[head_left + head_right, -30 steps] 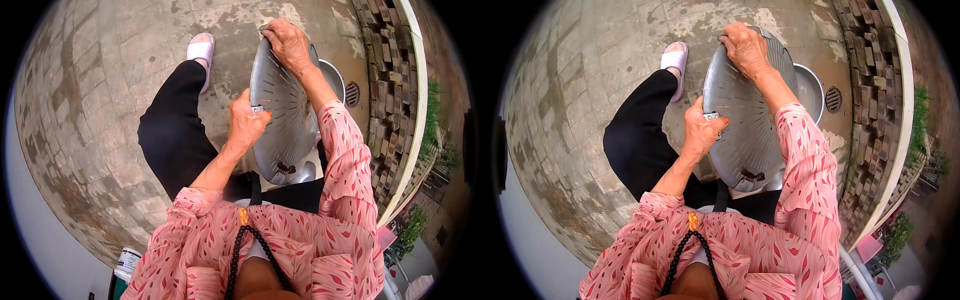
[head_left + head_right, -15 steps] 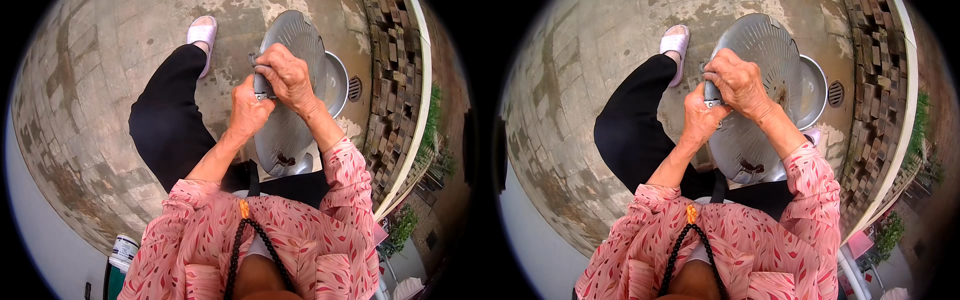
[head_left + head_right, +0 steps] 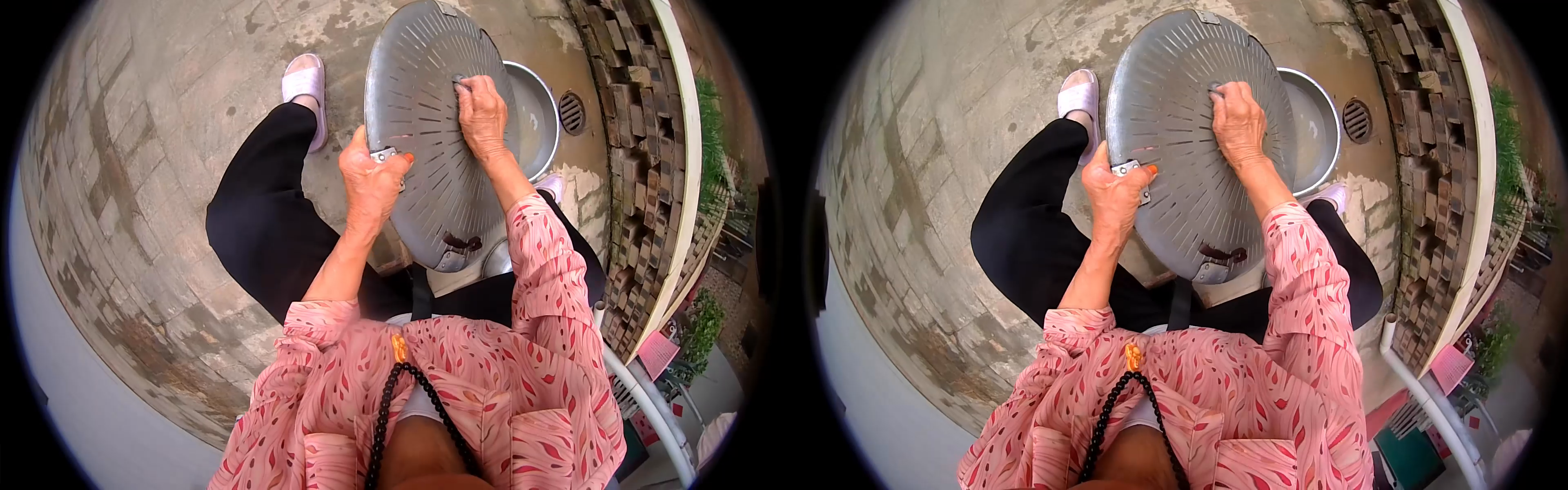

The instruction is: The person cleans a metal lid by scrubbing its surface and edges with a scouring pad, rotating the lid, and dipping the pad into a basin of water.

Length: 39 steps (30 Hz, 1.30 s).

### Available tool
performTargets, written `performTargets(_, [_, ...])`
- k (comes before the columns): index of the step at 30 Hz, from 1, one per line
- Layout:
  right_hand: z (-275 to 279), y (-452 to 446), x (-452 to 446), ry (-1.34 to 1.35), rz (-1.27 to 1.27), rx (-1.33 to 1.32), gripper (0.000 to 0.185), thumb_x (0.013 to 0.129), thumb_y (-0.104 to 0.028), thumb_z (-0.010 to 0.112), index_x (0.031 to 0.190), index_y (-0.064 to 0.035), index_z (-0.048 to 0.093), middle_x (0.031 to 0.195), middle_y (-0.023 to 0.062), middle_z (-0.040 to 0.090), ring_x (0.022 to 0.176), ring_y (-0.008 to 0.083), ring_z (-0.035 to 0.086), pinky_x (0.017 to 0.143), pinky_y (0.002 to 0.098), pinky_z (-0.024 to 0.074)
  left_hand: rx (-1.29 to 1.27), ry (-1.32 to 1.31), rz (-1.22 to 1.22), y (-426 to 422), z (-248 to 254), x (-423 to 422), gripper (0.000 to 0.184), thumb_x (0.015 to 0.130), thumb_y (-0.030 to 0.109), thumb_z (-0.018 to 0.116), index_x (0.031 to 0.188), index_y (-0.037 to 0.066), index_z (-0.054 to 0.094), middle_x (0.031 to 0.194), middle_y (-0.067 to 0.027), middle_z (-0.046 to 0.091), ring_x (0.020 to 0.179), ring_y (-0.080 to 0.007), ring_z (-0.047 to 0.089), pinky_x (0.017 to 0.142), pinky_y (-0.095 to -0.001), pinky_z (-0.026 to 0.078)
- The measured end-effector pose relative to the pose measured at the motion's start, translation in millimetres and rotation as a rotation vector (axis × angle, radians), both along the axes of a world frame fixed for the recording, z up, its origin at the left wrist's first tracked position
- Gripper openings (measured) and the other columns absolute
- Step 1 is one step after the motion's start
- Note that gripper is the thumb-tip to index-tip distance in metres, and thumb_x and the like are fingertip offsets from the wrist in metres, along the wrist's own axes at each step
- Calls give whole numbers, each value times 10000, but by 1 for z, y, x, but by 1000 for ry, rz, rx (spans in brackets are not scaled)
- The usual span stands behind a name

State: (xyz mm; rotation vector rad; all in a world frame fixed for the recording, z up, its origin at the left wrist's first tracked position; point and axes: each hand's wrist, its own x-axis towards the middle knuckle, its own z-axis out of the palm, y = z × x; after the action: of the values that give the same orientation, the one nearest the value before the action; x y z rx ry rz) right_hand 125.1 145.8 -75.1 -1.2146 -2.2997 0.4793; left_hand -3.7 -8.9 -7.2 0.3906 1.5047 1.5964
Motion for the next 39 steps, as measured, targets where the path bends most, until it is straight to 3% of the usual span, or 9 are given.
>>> performTargets(4, [-35, -12, 55, 15, -210, -61, 138, 861, -168, 584, 944, -57, 588, 924, 147, 590, 801, 366, 604, 702, 457, 474, 21, 78, -36, 0, 2, -1, 266, 683, -27, 613, 946, -1, 586, 818, -2, 602, 700, -68, 520, 650, -215, 438])
performTargets(8, [-31, -39, 58, 117, -324, -55, 127, 868, -179, 582, 947, -80, 584, 934, 127, 561, 796, 360, 601, 679, 454, 473, 7, -347, -98, 10, 1, -25, 288, 754, 60, 650, 1019, -35, 590, 874, -73, 621, 710, -141, 591, 645, -290, 493])
performTargets(11, [-28, -49, 53, 95, -356, -89, 119, 864, -175, 591, 952, -96, 582, 928, 115, 548, 770, 357, 602, 657, 451, 477, -210, -237, -125, 21, 12, -25, 329, 793, 124, 657, 1055, -56, 573, 891, -112, 626, 739, -183, 613, 664, -326, 508])
performTargets(20, [-60, -8, 84, 289, -301, -176, 112, 854, -166, 595, 931, -85, 583, 904, 138, 563, 828, 370, 592, 708, 465, 472, -1, 185, -65, 13, 49, -18, 390, 768, 26, 654, 1118, -100, 537, 931, -160, 643, 722, -201, 642, 663, -304, 542])
performTargets(29, [-216, 16, 207, -380, -973, -372, 305, 853, -171, 602, 1144, -91, 559, 1032, 140, 578, 914, 319, 607, 788, 434, 475, -46, 257, -10, 32, 43, -26, 464, 745, 30, 686, 1170, -62, 525, 1006, -119, 631, 860, -190, 623, 804, -302, 495])
performTargets(32, [-272, 16, 204, 265, -1053, -581, 236, 853, -116, 600, 1077, -40, 604, 896, 107, 638, 828, 250, 626, 756, 380, 490, -102, 227, -15, 36, 36, -28, 459, 725, 13, 680, 1157, -53, 536, 1009, -114, 632, 868, -184, 620, 811, -301, 490])
performTargets(33, [-230, 35, 186, 994, -1142, -902, 185, 857, -76, 589, 1020, -1, 636, 791, 58, 651, 748, 153, 608, 707, 305, 496, -141, 271, -38, 34, 33, -36, 495, 724, 34, 675, 1185, -45, 511, 1032, -134, 627, 880, -213, 632, 804, -317, 519])
performTargets(36, [-114, 37, 117, 868, -653, -564, 151, 871, -69, 577, 989, 1, 637, 797, 22, 642, 709, 95, 573, 652, 273, 484, -113, 171, -99, 38, 35, -42, 451, 725, 27, 680, 1153, -28, 549, 1016, -128, 643, 887, -213, 631, 820, -325, 510])
performTargets(39, [-6, 9, 20, 590, -273, -132, 115, 824, -77, 631, 929, -32, 620, 876, 105, 561, 782, 254, 611, 652, 335, 495, -126, -68, -225, 48, 37, -44, 400, 734, 1, 667, 1121, -29, 569, 993, -116, 650, 858, -192, 634, 796, -313, 516])
